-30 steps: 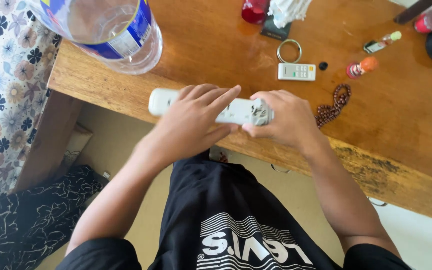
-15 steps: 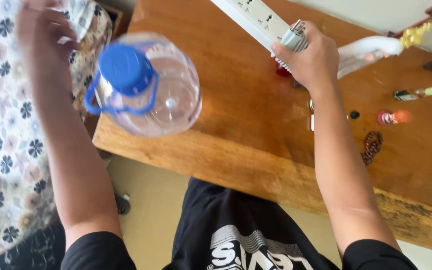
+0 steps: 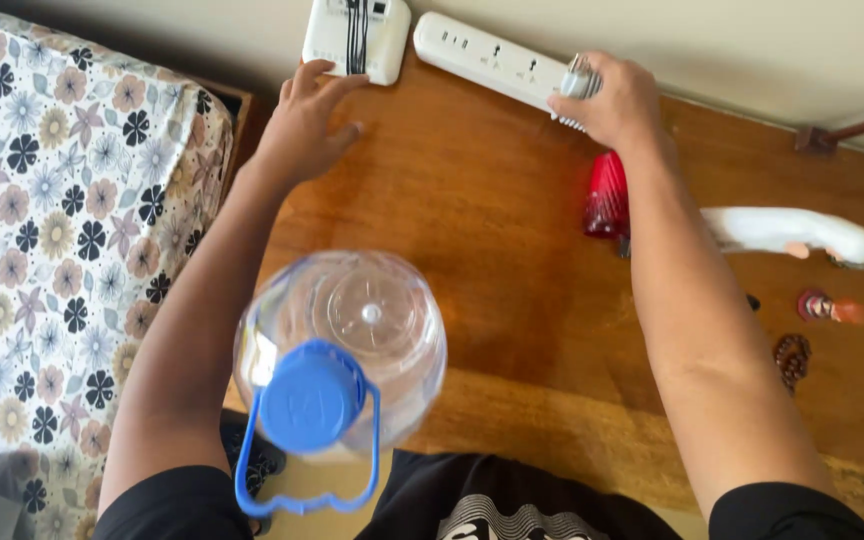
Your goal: Organizing various household items on a desk and wrapping an extension cord cable.
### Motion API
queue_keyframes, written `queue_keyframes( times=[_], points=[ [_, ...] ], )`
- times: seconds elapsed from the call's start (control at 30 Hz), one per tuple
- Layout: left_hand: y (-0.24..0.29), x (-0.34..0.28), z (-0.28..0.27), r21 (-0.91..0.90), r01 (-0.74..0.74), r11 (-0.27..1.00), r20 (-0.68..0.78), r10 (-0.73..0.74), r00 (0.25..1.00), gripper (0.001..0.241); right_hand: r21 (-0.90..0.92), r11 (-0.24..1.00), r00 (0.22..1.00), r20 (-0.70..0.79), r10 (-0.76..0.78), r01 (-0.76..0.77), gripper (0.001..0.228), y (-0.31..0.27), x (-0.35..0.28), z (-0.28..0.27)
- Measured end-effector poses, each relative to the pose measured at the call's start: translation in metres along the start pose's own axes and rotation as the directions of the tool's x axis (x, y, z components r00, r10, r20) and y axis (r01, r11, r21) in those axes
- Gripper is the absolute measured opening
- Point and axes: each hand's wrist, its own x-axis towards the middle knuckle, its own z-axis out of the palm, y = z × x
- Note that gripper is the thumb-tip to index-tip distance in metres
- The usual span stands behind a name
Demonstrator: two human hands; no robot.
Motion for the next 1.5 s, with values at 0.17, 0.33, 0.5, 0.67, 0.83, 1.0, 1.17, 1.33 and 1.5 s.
queue_keyframes(
  times=[0.17, 0.33, 0.5, 0.67, 0.83, 1.0, 1.17, 1.33, 1.5],
  points=[
    [-0.025, 0.021, 0.029, 0.168, 0.094, 0.981, -0.007, -0.094, 0.996, 0.075, 0.063, 0.997, 0.999, -0.028, -0.032, 0.033, 0.049, 0.018, 0.015, 0.023],
    [-0.034, 0.025, 0.046, 0.083, 0.156, 0.984, -0.028, -0.154, 0.988, 0.076, 0.101, 0.981, 0.98, -0.128, -0.154, 0.167, 0.032, 0.005, 0.017, 0.022],
    [-0.034, 0.028, 0.048, 0.029, 0.175, 0.984, -0.041, -0.173, 0.984, 0.074, 0.04, 0.973, 0.962, -0.165, -0.216, 0.226, 0.032, 0.016, 0.024, 0.034],
    [-0.034, 0.024, 0.049, 0.04, 0.155, 0.987, -0.06, -0.152, 0.987, 0.075, -0.062, 0.961, 0.951, -0.145, -0.275, 0.268, 0.036, 0.022, 0.021, 0.051],
    [-0.036, 0.025, 0.05, 0.026, 0.156, 0.987, -0.08, -0.153, 0.985, 0.076, -0.253, 0.967, 0.989, -0.147, -0.019, -0.019, 0.052, -0.024, -0.001, 0.046],
    [-0.038, 0.024, 0.053, 0.038, 0.15, 0.988, -0.081, -0.147, 0.986, 0.076, -0.246, 0.968, 0.988, -0.127, -0.084, 0.05, 0.057, -0.014, 0.003, 0.05],
    [-0.045, 0.023, 0.065, 0.037, 0.134, 0.99, -0.105, -0.129, 0.986, 0.078, -0.265, 0.936, 0.951, -0.139, -0.275, 0.232, 0.055, 0.007, 0.003, 0.059],
    [-0.044, 0.021, 0.07, 0.077, 0.142, 0.987, -0.143, -0.13, 0.981, 0.079, -0.257, 0.958, 0.956, -0.223, -0.189, 0.129, 0.054, 0.002, 0.007, 0.069],
    [-0.045, 0.02, 0.068, 0.076, 0.153, 0.985, -0.139, -0.141, 0.98, 0.078, -0.272, 0.959, 0.98, -0.159, -0.12, 0.074, 0.085, -0.006, 0.006, 0.057]
  ],
)
